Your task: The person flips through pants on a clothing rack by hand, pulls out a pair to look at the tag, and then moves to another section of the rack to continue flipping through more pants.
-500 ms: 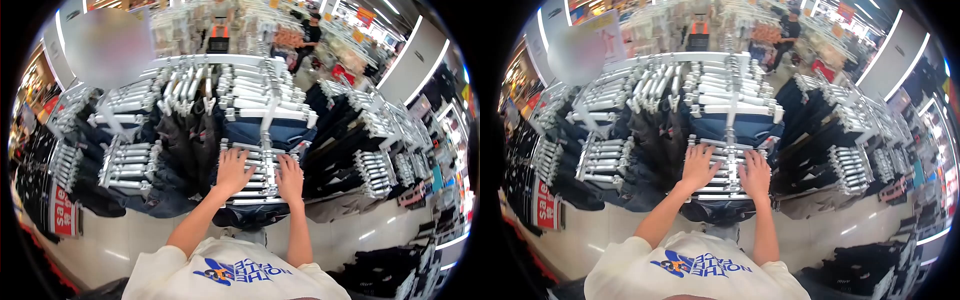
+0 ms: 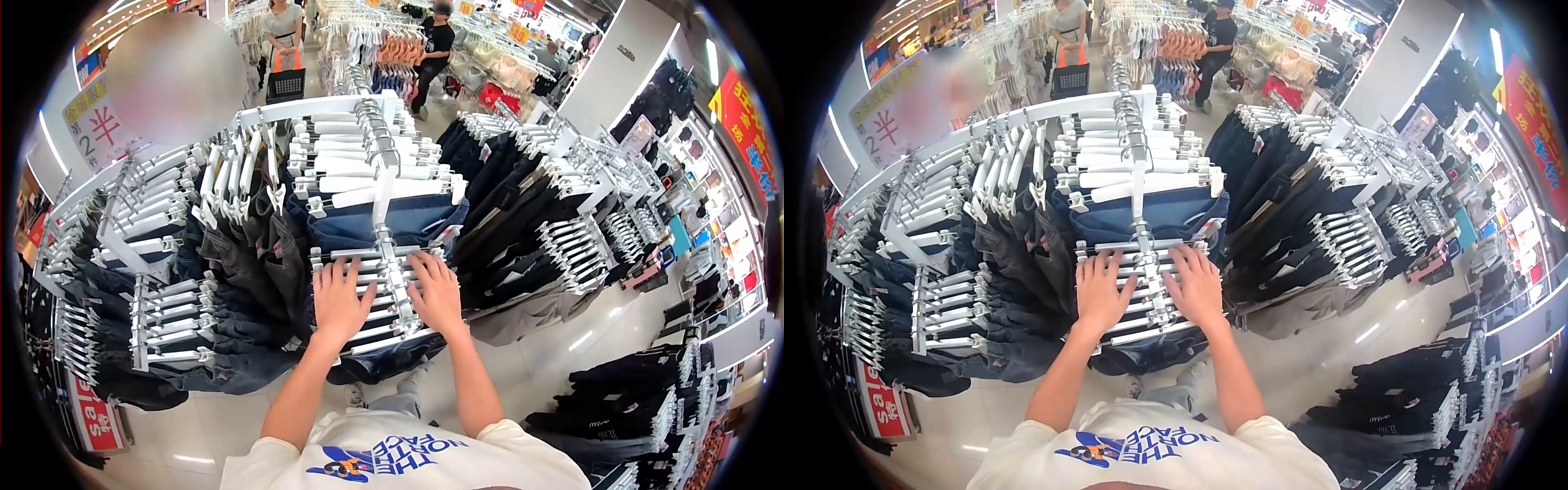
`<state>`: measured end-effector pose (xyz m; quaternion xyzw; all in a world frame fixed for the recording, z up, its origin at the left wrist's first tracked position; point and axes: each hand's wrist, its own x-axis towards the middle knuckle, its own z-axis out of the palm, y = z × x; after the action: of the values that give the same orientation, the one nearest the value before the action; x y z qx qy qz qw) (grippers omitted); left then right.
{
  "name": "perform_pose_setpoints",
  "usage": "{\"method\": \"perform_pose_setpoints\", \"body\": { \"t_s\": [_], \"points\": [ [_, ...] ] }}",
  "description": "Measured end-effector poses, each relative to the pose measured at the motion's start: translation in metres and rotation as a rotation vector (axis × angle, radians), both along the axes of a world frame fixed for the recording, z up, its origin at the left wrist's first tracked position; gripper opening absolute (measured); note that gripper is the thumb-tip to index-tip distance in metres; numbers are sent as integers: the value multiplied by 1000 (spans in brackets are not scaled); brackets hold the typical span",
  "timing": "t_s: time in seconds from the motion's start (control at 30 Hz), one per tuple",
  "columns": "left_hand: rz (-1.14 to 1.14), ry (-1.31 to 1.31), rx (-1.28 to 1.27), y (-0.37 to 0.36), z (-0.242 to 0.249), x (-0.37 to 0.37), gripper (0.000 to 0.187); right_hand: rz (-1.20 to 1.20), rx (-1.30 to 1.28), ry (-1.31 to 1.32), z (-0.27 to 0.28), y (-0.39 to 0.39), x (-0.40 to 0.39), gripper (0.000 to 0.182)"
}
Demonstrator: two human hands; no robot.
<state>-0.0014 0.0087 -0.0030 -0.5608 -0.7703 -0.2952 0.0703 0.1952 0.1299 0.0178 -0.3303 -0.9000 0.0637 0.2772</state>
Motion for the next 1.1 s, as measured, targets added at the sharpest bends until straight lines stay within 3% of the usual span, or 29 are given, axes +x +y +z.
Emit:
{"method": "perform_pose_setpoints", "body": {
  "t_s": [0.57,1.1],
  "points": [
    [14,0,70,1,-4,3,61,10,-18,-56,-1,6,1,55],
    [-25,-7,101,0,-3,-5,66,28,4,-11,-13,8,2,48]
  ]
}}
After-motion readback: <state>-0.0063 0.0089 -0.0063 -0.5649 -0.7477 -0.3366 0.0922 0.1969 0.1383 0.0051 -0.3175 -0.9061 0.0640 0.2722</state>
